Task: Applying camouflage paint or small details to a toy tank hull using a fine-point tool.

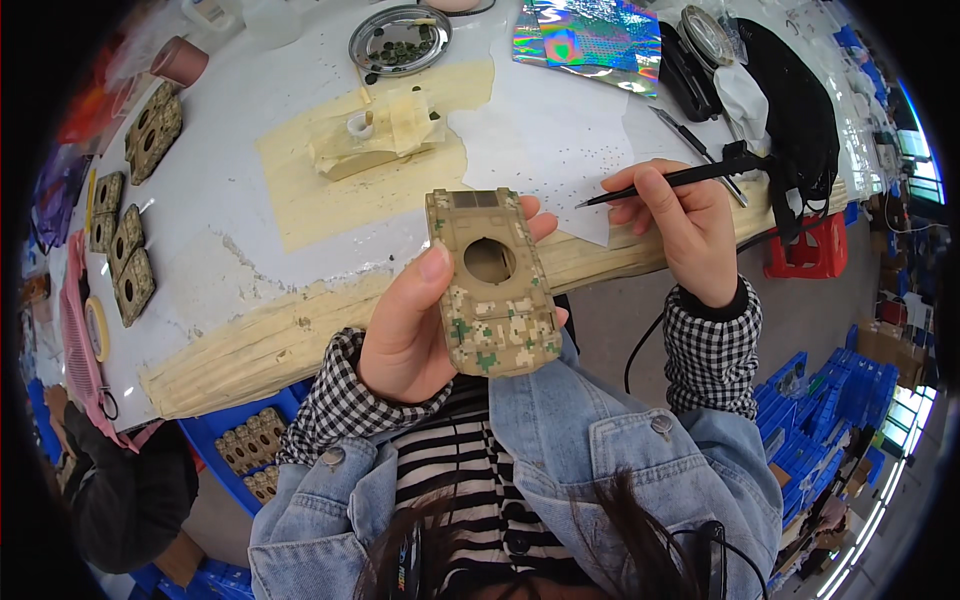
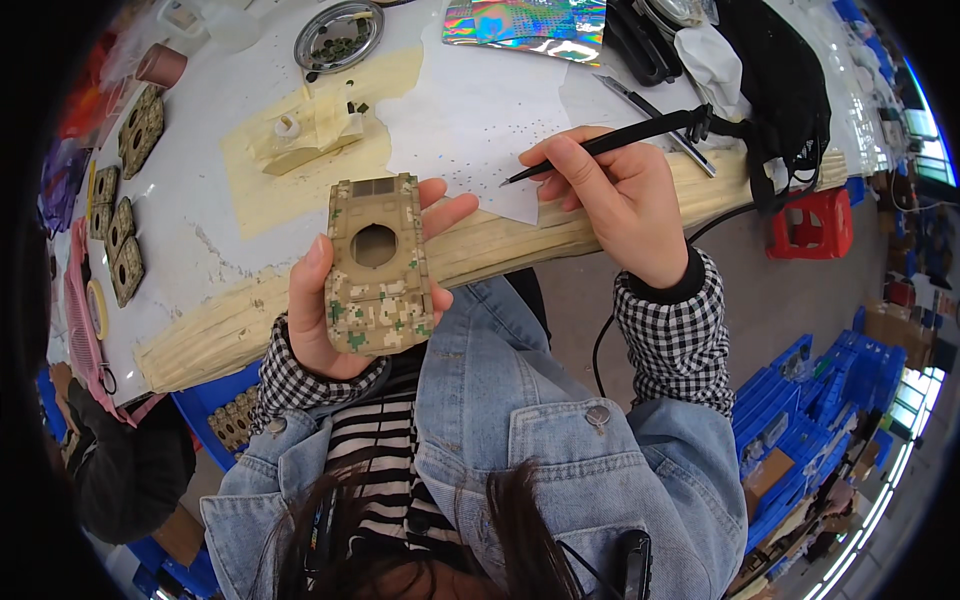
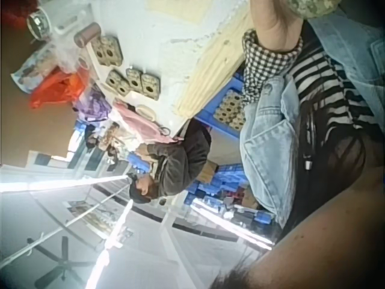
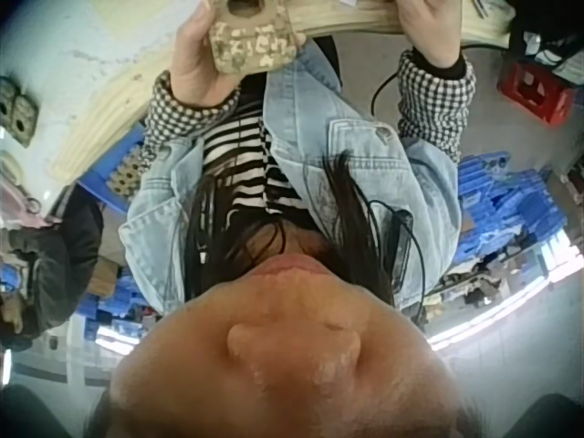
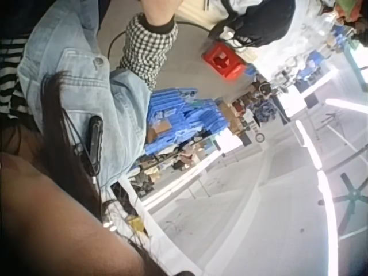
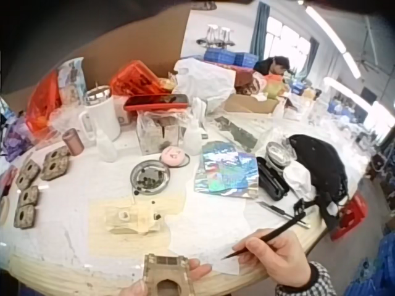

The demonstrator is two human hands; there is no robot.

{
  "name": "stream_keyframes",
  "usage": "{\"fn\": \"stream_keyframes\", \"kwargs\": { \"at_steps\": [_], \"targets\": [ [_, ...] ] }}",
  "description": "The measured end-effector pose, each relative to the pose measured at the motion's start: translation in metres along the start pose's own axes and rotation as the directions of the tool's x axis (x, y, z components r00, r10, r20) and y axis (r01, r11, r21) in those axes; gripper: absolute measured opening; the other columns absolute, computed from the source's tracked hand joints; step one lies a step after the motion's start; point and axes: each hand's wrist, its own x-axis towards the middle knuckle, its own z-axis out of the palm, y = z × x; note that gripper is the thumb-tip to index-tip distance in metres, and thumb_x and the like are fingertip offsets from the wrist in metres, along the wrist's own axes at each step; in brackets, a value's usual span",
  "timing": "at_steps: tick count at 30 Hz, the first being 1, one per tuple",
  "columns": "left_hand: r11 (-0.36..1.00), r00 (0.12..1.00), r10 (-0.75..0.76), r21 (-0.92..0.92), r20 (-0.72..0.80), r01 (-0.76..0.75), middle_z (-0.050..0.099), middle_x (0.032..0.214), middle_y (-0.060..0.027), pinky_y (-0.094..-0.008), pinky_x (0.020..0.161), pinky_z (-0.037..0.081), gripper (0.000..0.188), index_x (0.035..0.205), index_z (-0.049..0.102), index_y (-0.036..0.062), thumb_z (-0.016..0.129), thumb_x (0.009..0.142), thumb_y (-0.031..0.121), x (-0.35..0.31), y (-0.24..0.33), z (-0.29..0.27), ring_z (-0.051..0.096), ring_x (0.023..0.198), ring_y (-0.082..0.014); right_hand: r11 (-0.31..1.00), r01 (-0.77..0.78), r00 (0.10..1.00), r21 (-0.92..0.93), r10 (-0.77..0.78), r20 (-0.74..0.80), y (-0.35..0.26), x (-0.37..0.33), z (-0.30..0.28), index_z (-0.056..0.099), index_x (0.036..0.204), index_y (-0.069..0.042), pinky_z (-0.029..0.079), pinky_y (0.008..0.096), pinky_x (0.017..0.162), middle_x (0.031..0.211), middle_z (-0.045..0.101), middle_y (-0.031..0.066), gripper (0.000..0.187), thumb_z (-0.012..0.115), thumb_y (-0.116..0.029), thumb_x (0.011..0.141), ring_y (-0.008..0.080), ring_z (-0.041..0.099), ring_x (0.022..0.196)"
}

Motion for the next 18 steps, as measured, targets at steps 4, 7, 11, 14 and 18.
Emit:
{"fn": "stream_keyframes", "kwargs": {
  "at_steps": [4,7,11,14,18],
  "targets": [
    [1.000,1.000,0.007,-0.006,-0.009,-0.007,0.017,0.142,-0.0218,-0.0424,0.082,0.053,0.067,0.136,0.017,-0.0029,0.039,0.091,0.041,-0.0003,-0.0008,-0.0003,0.009,0.135,-0.0357,1.000,0.003,1.000,0.003,-0.003,-0.008,0.0002,-0.0002,0.0007,0.066,0.086,0.004,0.042,0.0194,0.056,0.076,0.064,0.0060,0.032,0.051,-0.024,0.092,0.0067,0.054,0.063],
    [1.000,1.000,0.007,-0.013,-0.011,-0.007,0.018,0.142,-0.0217,-0.0424,0.082,0.053,0.067,0.136,0.017,-0.0029,0.039,0.091,0.041,-0.0006,-0.0005,-0.0001,0.009,0.135,-0.0358,1.000,0.003,1.000,0.004,-0.003,-0.008,-0.0005,0.0001,0.0012,0.066,0.086,0.004,0.042,0.0193,0.056,0.077,0.065,0.0058,0.032,0.051,-0.024,0.092,0.0065,0.054,0.063],
    [1.000,1.000,0.008,0.007,-0.015,-0.008,0.019,0.142,-0.0217,-0.0419,0.081,0.054,0.067,0.136,0.018,-0.0030,0.039,0.091,0.042,-0.0002,-0.0003,0.0005,0.010,0.134,-0.0356,1.000,0.015,1.000,0.005,-0.015,-0.007,-0.0007,0.0002,0.0013,0.066,0.086,0.004,0.042,0.0190,0.055,0.079,0.065,0.0052,0.032,0.051,-0.023,0.092,0.0063,0.054,0.063],
    [1.000,1.000,0.003,0.030,-0.023,-0.002,0.019,0.142,-0.0218,-0.0413,0.081,0.054,0.068,0.136,0.018,-0.0031,0.040,0.090,0.043,-0.0002,0.0003,0.0015,0.013,0.134,-0.0351,0.999,0.032,0.999,-0.002,-0.032,0.002,-0.0008,0.0012,0.0010,0.066,0.086,0.003,0.041,0.0188,0.054,0.079,0.065,0.0051,0.031,0.051,-0.023,0.092,0.0060,0.054,0.063],
    [0.999,0.999,-0.001,0.042,-0.032,0.003,0.018,0.142,-0.0220,-0.0408,0.081,0.054,0.069,0.136,0.018,-0.0034,0.040,0.090,0.044,-0.0004,0.0005,0.0024,0.016,0.134,-0.0340,0.999,0.047,0.999,-0.015,-0.047,0.015,-0.0009,0.0020,0.0010,0.066,0.086,0.003,0.040,0.0185,0.053,0.079,0.065,0.0048,0.030,0.051,-0.022,0.092,0.0057,0.054,0.063]
  ]
}}
